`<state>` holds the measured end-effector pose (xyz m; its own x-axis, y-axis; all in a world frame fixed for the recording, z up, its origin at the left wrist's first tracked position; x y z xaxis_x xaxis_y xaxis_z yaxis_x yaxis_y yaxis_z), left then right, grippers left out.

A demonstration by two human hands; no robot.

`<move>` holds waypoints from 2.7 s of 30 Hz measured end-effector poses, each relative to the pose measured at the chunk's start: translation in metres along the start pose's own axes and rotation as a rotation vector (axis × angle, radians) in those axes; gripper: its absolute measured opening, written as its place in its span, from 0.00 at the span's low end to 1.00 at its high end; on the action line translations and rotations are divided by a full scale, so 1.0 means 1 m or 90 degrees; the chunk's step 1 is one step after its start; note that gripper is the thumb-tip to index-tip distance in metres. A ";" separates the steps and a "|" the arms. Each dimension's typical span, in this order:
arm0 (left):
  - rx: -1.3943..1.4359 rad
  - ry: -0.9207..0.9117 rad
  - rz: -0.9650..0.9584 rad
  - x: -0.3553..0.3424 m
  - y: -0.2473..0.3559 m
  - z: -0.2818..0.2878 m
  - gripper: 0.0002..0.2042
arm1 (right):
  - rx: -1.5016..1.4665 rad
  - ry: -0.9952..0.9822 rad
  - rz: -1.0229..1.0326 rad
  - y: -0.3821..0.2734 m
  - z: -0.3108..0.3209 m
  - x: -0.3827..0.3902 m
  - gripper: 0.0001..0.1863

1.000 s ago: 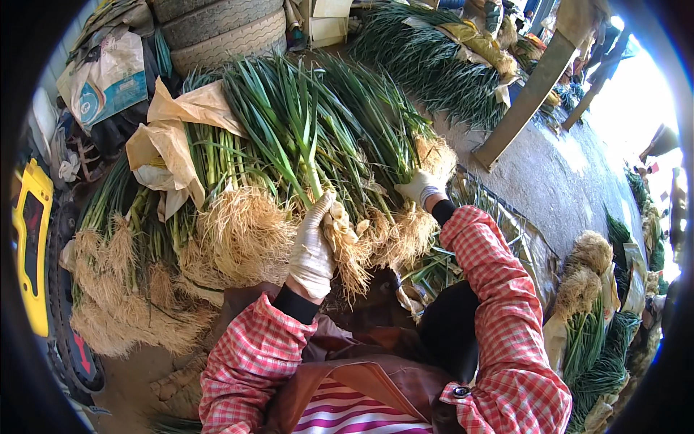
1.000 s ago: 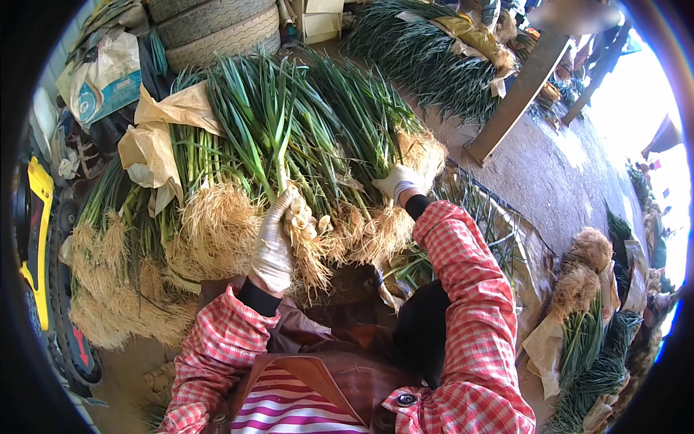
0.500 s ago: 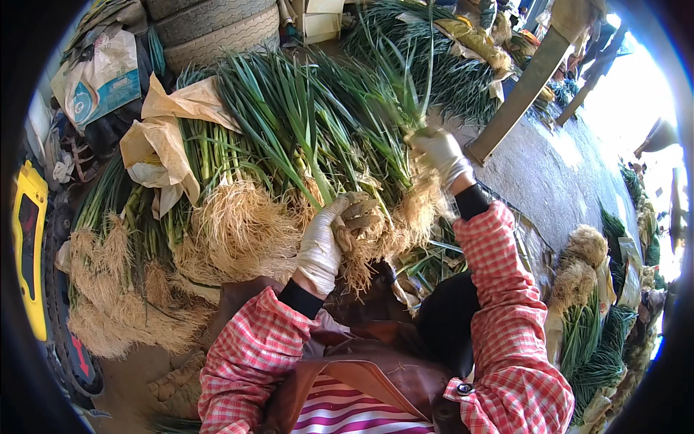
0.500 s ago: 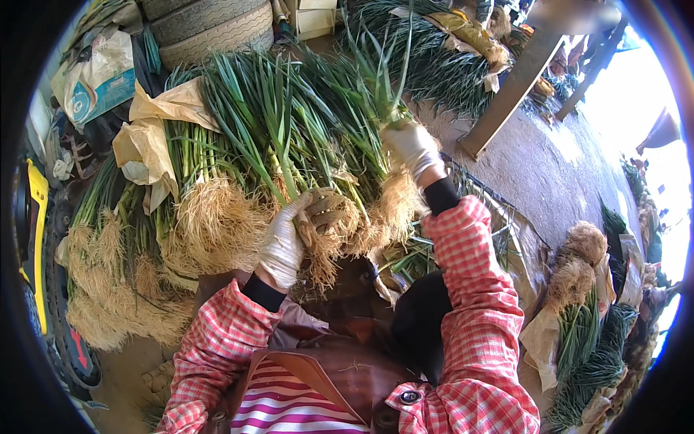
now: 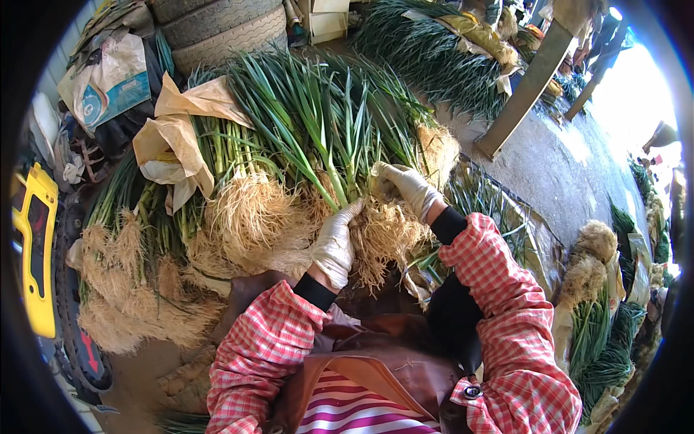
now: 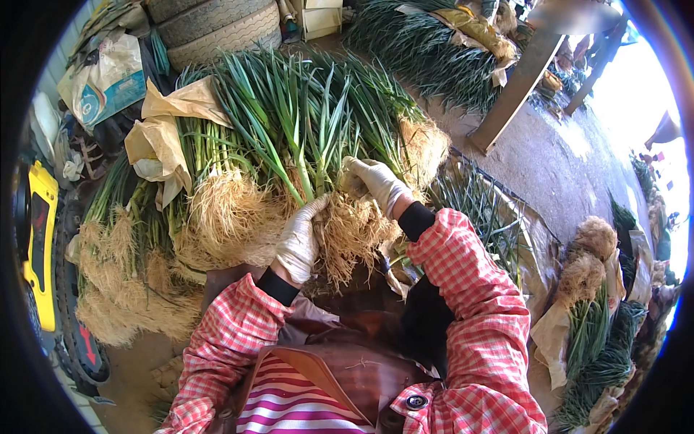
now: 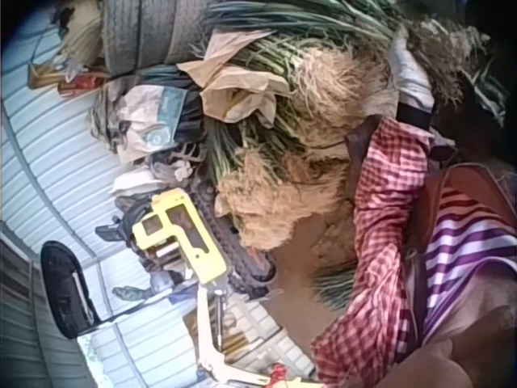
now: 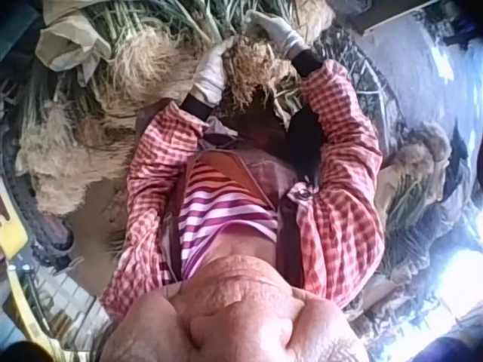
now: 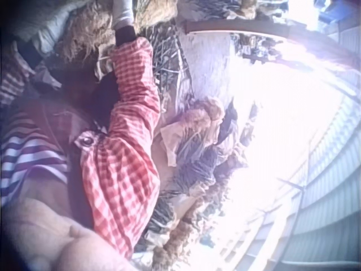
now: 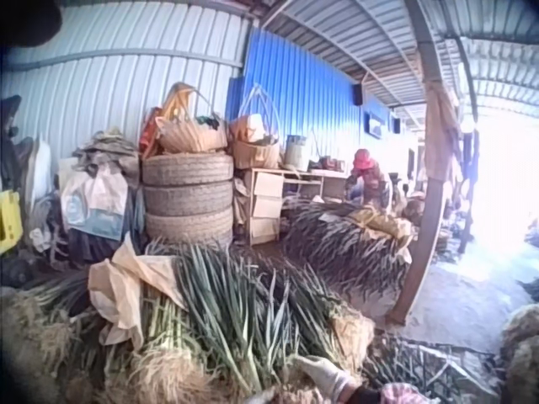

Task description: The person trims the roots and lower parts of green onions using a knife. They hold the bunches with gloved hands, cut the roots, and place the trimmed onions aside.

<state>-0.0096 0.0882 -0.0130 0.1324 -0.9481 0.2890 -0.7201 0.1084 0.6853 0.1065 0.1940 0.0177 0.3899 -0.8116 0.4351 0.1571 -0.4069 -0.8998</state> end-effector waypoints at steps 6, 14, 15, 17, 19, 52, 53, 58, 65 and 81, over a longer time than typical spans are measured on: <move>0.074 -0.021 0.004 0.004 -0.001 -0.007 0.09 | -0.152 -0.099 -0.115 0.032 -0.050 0.009 0.27; 0.064 -0.013 0.009 0.008 -0.003 -0.006 0.08 | -0.014 0.003 0.002 0.011 -0.031 0.006 0.22; 0.070 -0.008 0.021 0.011 -0.002 -0.006 0.08 | -0.057 -0.001 0.037 -0.003 -0.026 0.012 0.22; 0.067 -0.028 -0.031 0.003 0.002 -0.002 0.08 | -0.132 0.078 0.043 -0.008 0.016 -0.001 0.22; 0.105 -0.069 -0.048 0.004 0.009 -0.011 0.07 | -0.158 0.166 -0.001 -0.004 0.061 -0.008 0.22; 0.156 -0.131 0.052 0.019 -0.010 -0.028 0.10 | -0.197 -0.133 -0.065 -0.009 -0.051 0.002 0.19; 0.152 -0.106 0.051 0.018 -0.012 -0.025 0.10 | -0.092 -0.032 0.015 -0.010 -0.036 -0.011 0.17; 0.068 0.032 0.087 0.004 -0.033 0.010 0.09 | 0.140 0.167 0.082 -0.009 -0.016 -0.018 0.12; 0.125 -0.005 -0.072 0.003 0.009 0.004 0.08 | -0.062 -0.130 0.001 -0.016 -0.061 0.024 0.17; 0.123 -0.042 -0.072 0.007 0.017 -0.010 0.14 | -0.204 -0.184 0.090 -0.038 -0.060 0.037 0.17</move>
<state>-0.0139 0.0865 0.0075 0.1787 -0.9693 0.1688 -0.8209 -0.0523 0.5686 0.0600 0.1545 0.0699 0.6316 -0.7368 0.2411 -0.1873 -0.4469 -0.8748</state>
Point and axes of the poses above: each hand's wrist, its own x-axis away from the middle knuckle, its own z-axis out of the back of the hand, y = z × x, the point moved 10 cm from there along -x, towards the middle knuckle, and after that the axes turned 10 degrees about -z, right-handed, at the moved point
